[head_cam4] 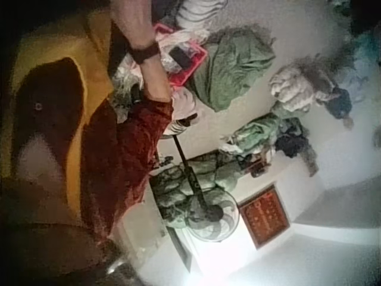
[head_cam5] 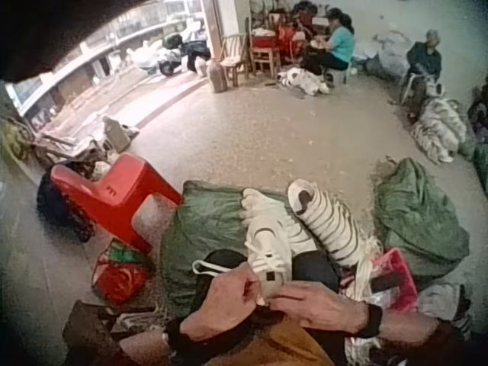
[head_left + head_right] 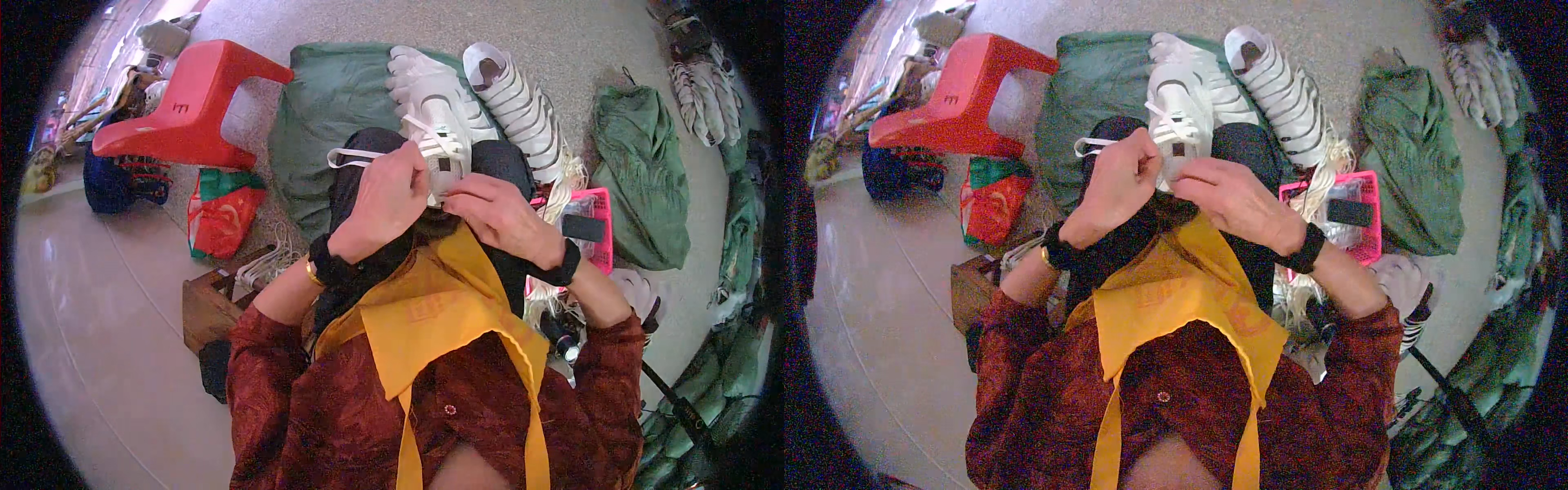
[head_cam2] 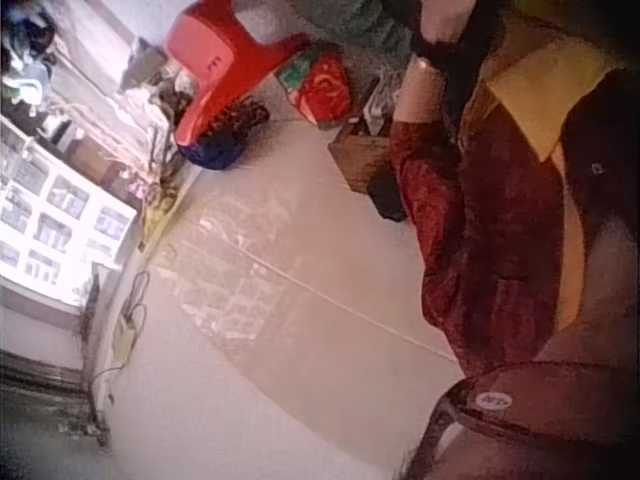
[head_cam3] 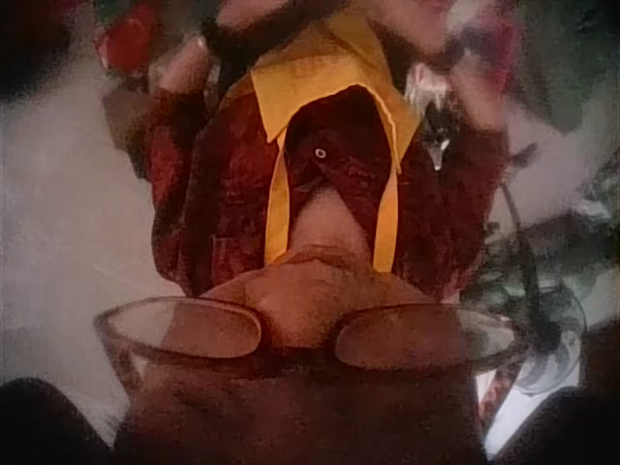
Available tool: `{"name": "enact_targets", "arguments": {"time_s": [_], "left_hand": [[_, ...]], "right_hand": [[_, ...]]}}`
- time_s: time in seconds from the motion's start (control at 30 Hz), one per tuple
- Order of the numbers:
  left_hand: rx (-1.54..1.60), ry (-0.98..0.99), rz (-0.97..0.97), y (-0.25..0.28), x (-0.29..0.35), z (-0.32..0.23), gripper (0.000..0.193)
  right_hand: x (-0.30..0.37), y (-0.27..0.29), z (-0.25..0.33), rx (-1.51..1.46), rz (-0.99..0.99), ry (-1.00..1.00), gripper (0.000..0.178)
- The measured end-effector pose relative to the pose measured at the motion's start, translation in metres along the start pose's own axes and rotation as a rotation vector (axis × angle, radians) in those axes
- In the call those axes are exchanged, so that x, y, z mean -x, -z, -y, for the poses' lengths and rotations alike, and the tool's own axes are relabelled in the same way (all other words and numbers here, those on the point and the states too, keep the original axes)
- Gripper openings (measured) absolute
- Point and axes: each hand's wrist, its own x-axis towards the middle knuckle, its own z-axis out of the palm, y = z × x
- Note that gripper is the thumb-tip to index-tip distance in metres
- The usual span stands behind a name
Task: The person sits on the floor and laces a white sneaker resting on their lap. They thread the white laces through the eyelets, pull them tight, and tie a knot at the top. The workspace includes a red stool and a pink basket of laces nearby.
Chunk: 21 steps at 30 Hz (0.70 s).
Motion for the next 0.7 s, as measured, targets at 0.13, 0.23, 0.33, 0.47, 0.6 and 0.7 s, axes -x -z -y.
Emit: {"name": "enact_targets", "arguments": {"time_s": [0.13, 0.23, 0.33, 0.47, 0.6, 0.7], "left_hand": [[0.011, 0.016, 0.002, -0.005, -0.001, 0.000, 0.010], [0.068, -0.006, 0.011, -0.009, -0.004, 0.002, 0.007], [0.141, 0.012, 0.049, -0.008, -0.009, 0.003, 0.006], [0.197, 0.051, 0.126, -0.001, -0.012, -0.002, 0.006], [0.079, 0.012, 0.039, -0.007, -0.010, -0.001, 0.008], [-0.039, 0.031, -0.009, -0.013, -0.011, -0.007, 0.009]], "right_hand": [[0.003, -0.003, 0.001, -0.070, -0.065, -0.033, 0.023], [0.002, -0.001, 0.003, -0.070, -0.048, -0.074, 0.021], [0.004, -0.003, 0.004, -0.104, -0.095, -0.106, 0.017], [0.007, -0.004, 0.004, -0.121, -0.134, -0.116, 0.017], [0.005, -0.004, 0.006, -0.108, -0.142, -0.113, 0.018], [0.006, -0.004, 0.007, -0.096, -0.138, -0.124, 0.018]]}}
